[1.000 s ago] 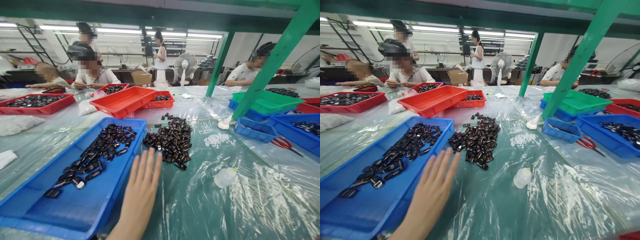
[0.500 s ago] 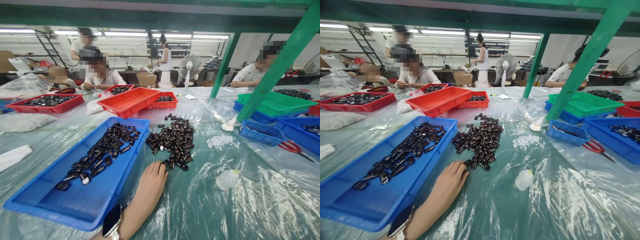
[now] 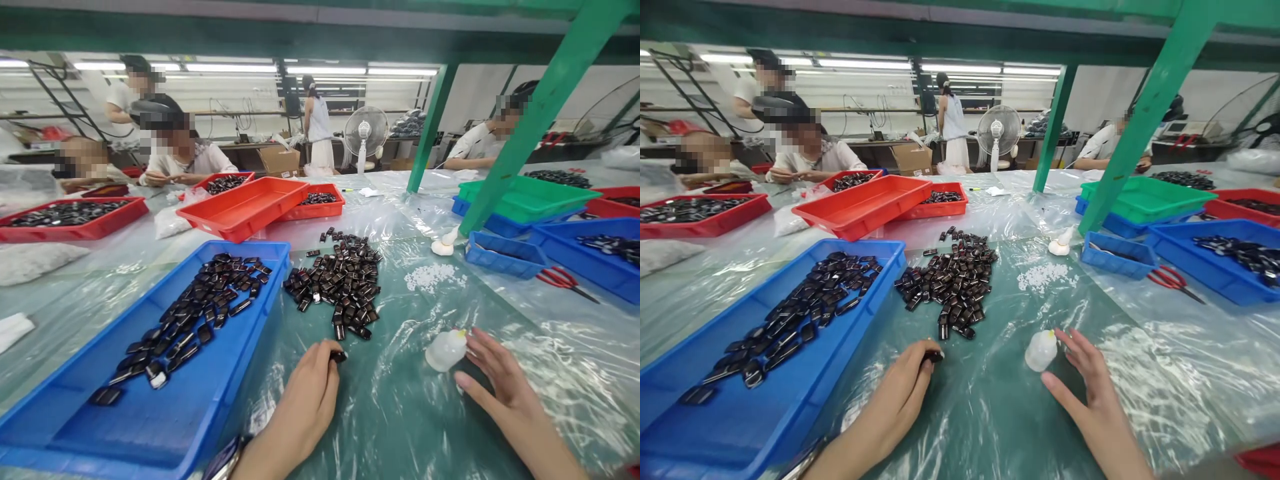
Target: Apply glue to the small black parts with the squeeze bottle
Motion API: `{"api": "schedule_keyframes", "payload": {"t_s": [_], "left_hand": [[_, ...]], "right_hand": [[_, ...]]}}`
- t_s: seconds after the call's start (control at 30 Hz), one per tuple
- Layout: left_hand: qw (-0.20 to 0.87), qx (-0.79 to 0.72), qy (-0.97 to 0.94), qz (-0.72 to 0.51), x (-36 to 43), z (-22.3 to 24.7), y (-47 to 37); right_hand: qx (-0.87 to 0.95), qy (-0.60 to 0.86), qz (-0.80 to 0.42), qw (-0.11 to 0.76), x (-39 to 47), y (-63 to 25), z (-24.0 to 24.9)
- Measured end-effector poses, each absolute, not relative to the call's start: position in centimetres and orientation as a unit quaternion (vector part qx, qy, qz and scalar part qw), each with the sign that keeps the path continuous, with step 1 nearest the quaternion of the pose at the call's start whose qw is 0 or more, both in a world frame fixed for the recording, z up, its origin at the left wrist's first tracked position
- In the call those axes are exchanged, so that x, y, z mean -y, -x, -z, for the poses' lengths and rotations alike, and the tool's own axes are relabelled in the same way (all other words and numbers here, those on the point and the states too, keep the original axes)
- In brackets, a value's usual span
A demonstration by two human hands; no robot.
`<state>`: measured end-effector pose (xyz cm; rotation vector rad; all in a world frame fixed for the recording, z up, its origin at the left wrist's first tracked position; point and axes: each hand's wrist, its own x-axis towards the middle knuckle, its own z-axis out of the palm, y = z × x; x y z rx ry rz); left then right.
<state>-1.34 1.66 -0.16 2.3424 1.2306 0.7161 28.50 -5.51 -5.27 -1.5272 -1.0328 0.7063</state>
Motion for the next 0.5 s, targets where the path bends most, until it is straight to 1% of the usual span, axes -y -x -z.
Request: {"api": "schedule_keyframes", "payload": {"t_s": [0.1, 0.2, 0.33, 0.5], "left_hand": [[0.215, -0.420, -0.846, -0.247, -1.7, -0.1, 1.2], [0.221, -0.416, -0.849, -0.240, -1.9, 0.2, 1.0], [0.233, -0.416, -0.847, -0.235, -1.7, 0.5, 0.9], [0.282, -0.379, -0.847, -0.243, -1.1, 0.1, 1.1]], "right_hand": [[0.442, 0.641, -0.320, 0.540, 3.8, -26.6, 4.8], [0.436, 0.641, -0.335, 0.536, 3.9, -25.6, 4.0], [0.408, 0.638, -0.336, 0.560, 5.9, -24.4, 3.3], [0.360, 0.651, -0.340, 0.575, 8.8, -20.9, 2.0]]}}
